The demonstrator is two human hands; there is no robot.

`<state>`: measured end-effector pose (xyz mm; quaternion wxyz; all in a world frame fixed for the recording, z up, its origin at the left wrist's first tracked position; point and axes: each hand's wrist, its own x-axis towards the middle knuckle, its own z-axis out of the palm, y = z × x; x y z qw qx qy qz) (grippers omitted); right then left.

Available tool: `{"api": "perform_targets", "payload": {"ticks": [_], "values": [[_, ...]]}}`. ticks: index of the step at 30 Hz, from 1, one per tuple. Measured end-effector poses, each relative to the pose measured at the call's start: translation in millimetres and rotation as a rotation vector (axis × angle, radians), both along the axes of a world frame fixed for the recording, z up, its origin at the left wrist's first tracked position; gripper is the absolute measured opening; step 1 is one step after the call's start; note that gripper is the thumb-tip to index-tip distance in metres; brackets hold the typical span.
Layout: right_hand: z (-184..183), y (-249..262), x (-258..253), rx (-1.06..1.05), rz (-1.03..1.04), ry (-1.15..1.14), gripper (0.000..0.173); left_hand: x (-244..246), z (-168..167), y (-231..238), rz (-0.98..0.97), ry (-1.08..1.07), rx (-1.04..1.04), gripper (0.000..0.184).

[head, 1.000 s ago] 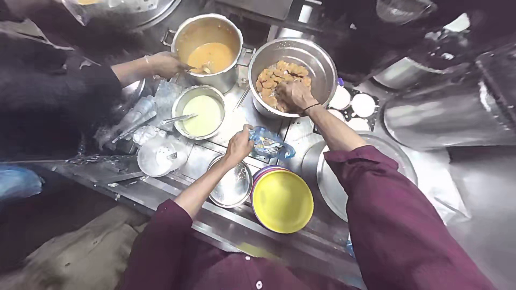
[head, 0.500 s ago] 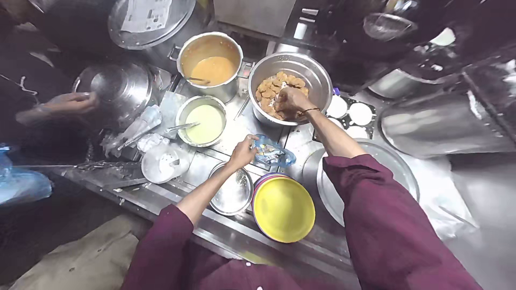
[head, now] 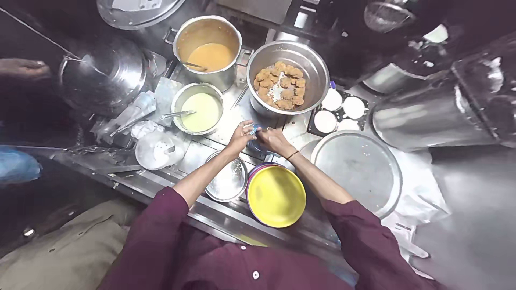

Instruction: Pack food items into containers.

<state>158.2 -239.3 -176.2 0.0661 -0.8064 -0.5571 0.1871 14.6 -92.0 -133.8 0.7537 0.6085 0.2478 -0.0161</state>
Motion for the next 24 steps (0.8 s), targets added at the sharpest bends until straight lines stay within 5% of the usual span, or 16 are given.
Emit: {"api": "perform_targets", "payload": {"ticks": [5,9,13,16,24], "values": [[-15,8,6,-0.056,0.023,0.036,0.013,1,-11,-3,-0.025,-0.040,0.015,0.065],[24,-13,11,-0.068,0.029,0.003,0.044,-6,5,2,-0.055,-0.021,0.054,0.063],[50,-54,27,-0.214,0.283,-0.062,0.058,-11,18,7,-0.064,-0.001,0.050,0.064],[64,-71,37,-0.408,0.376,-0.114,0.021,-12,21,7,-0.067,0.005,0.058,0.064],[112,-22,5,0.427,0.089,-0.011,0.016,-11,70,1,-0.197,-0.157,0.144,0.088]]}}
